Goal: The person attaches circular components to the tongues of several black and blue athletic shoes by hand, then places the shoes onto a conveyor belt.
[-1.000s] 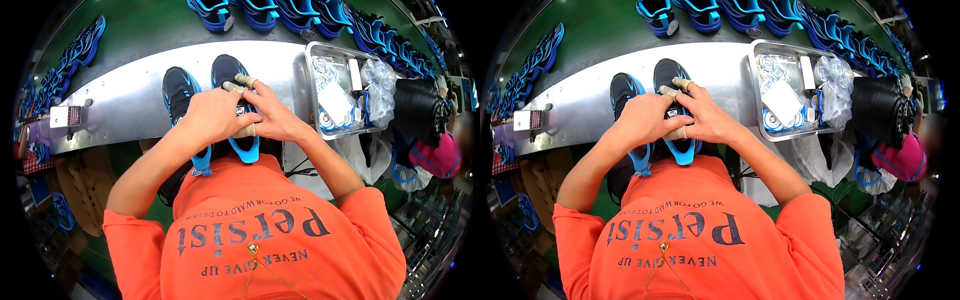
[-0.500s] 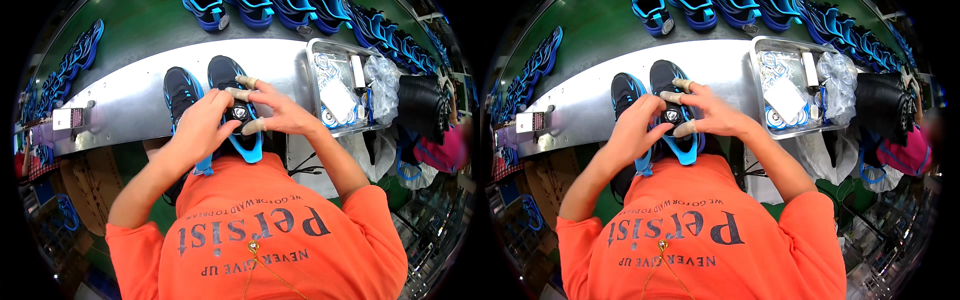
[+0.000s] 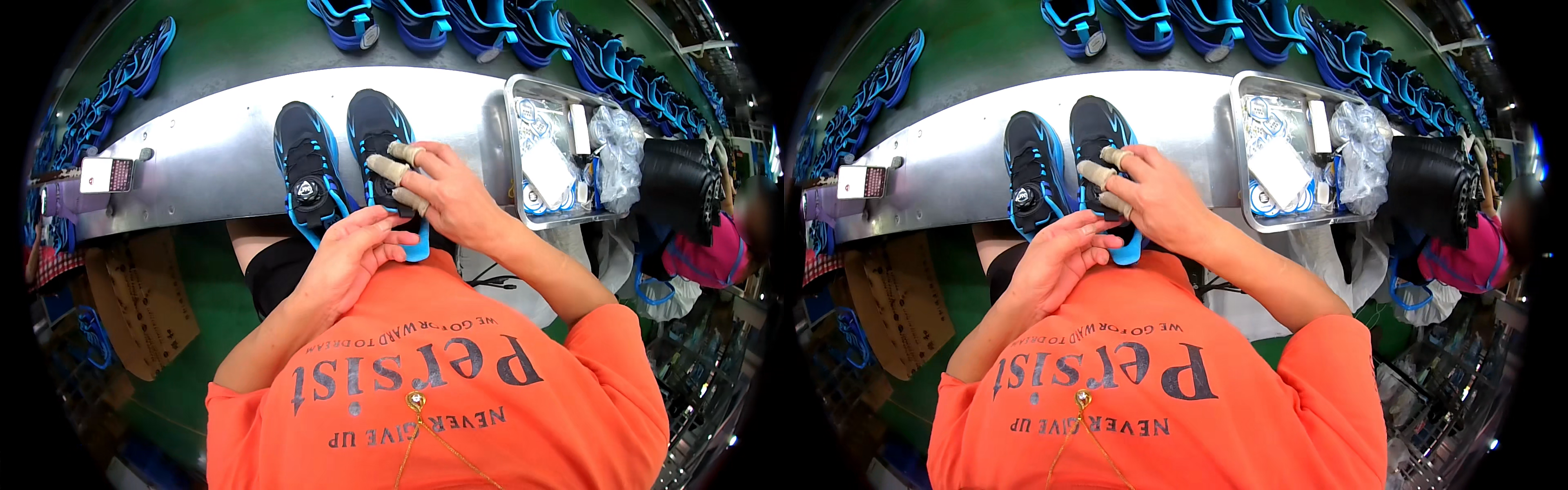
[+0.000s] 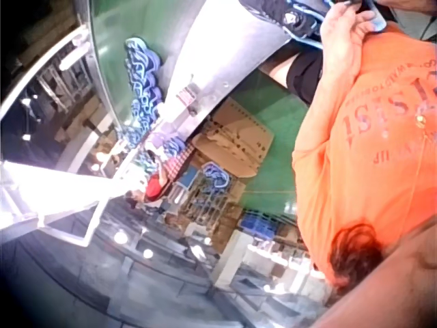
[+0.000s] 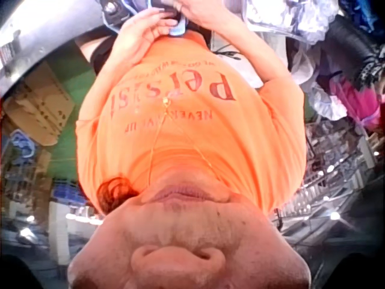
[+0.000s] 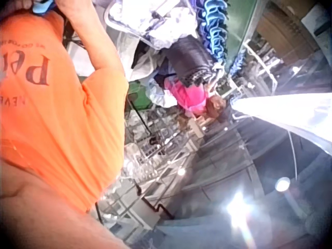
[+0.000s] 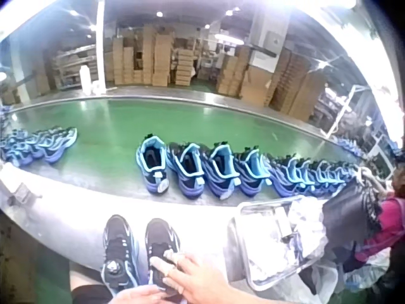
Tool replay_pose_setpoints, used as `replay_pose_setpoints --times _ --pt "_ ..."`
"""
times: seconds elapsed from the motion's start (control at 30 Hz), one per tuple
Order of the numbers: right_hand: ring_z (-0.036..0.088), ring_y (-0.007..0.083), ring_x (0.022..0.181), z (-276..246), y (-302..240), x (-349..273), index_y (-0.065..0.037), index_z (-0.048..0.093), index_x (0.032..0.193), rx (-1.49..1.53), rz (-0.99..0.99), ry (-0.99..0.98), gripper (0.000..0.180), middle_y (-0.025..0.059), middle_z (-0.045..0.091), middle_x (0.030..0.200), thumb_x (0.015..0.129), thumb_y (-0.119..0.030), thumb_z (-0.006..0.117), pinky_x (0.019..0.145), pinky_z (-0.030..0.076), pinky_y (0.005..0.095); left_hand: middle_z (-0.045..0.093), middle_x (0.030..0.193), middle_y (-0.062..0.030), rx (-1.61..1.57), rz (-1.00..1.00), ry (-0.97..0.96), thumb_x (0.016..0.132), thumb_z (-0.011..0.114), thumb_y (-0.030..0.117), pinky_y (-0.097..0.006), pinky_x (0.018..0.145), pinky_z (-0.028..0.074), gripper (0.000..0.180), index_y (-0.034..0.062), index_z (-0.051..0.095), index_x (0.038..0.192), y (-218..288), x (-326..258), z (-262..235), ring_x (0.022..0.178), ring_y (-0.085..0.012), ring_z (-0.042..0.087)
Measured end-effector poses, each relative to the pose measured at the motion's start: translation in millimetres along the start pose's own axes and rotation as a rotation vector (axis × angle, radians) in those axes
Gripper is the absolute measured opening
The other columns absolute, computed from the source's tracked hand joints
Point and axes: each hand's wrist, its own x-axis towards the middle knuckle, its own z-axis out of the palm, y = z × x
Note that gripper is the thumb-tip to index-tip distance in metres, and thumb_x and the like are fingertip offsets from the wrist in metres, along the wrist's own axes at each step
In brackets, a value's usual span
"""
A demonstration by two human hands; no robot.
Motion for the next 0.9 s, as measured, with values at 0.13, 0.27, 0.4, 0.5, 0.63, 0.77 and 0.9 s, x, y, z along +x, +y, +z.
replay_pose_setpoints --times 0.13,0.27,0.4,0.5,0.63,0.77,0.9 --pt "0.05 0.0368 0.124 -5.5 -10.4 -1.8 -0.013 0.055 0.142 0.034 0.044 -0.093 0.047 0.0167 0.055 0.138 0.095 -0.021 0.059 0.106 0.042 0.0449 0.064 0.117 -0.0157 -0.018 0.05 -0.136 0.096 0.058 0.008 -0.031 0.081 0.051 0.027 -0.0027 0.058 0.121 -4.9 7.2 -15.1 0.095 -0.0239 0.064" --pt "0.052 0.0352 0.122 -12.6 8.5 -6.3 -0.014 0.051 0.146 0.394 0.259 -0.127 0.044 0.0199 0.05 0.143 0.105 -0.03 0.045 0.106 0.04 0.0397 0.063 0.116 -0.0149 1.594 0.756 -0.107 0.093 0.063 0.02 -0.04 0.088 0.046 0.029 0.0085 0.067 0.119 2.1 -28.8 -7.6 0.099 -0.0321 0.057" --pt "0.057 0.0338 0.11 -7.1 10.8 4.8 -0.017 0.053 0.144 0.461 0.585 -0.185 0.044 0.0203 0.058 0.116 0.103 -0.032 0.051 0.101 0.043 0.0382 0.061 0.119 -0.0216 2.029 0.675 0.093 0.097 0.058 0.037 -0.046 0.088 0.047 0.043 0.0092 0.061 0.13 -6.5 -26.8 -21.0 0.1 -0.0376 0.058" --pt "0.056 0.0325 0.11 3.4 5.8 9.6 -0.017 0.051 0.146 0.299 0.467 -0.158 0.046 0.0199 0.055 0.116 0.103 -0.035 0.05 0.1 0.043 0.0387 0.064 0.109 -0.0224 1.876 0.443 -0.008 0.101 0.049 0.036 -0.05 0.078 0.052 0.039 0.0083 0.06 0.126 -5.3 -3.9 -14.5 0.091 -0.0398 0.064" --pt "0.058 0.0306 0.099 -2.0 25.8 24.2 -0.016 0.057 0.14 0.45 0.35 -0.134 0.041 0.0173 0.06 0.106 0.102 -0.029 0.055 0.094 0.046 0.0365 0.066 0.078 -0.0166 1.991 0.88 0.0 0.102 0.045 0.025 -0.047 0.066 0.054 0.03 0.0025 0.065 0.097 44.5 10.0 -38.5 0.073 -0.0372 0.067" --pt "0.061 0.0275 0.093 -32.7 62.7 46.9 -0.015 0.059 0.138 0.265 0.386 -0.002 0.041 0.0144 0.064 0.105 0.099 -0.027 0.061 0.086 0.049 0.0354 0.067 0.08 -0.0219 1.766 0.809 0.228 0.099 0.046 0.015 -0.047 0.065 0.051 0.024 0.0007 0.065 0.097 144.7 5.9 -47.6 0.075 -0.0402 0.066" --pt "0.064 0.0267 0.087 -33.6 104.1 88.5 -0.015 0.059 0.137 0.203 0.371 0.095 0.044 0.0156 0.067 0.102 0.095 -0.025 0.066 0.083 0.052 0.0353 0.067 0.085 -0.0217 1.934 0.97 0.485 0.101 0.047 0.03 -0.045 0.073 0.049 0.038 -0.0019 0.067 0.096 250.0 74.6 -98.6 0.081 -0.0369 0.065"
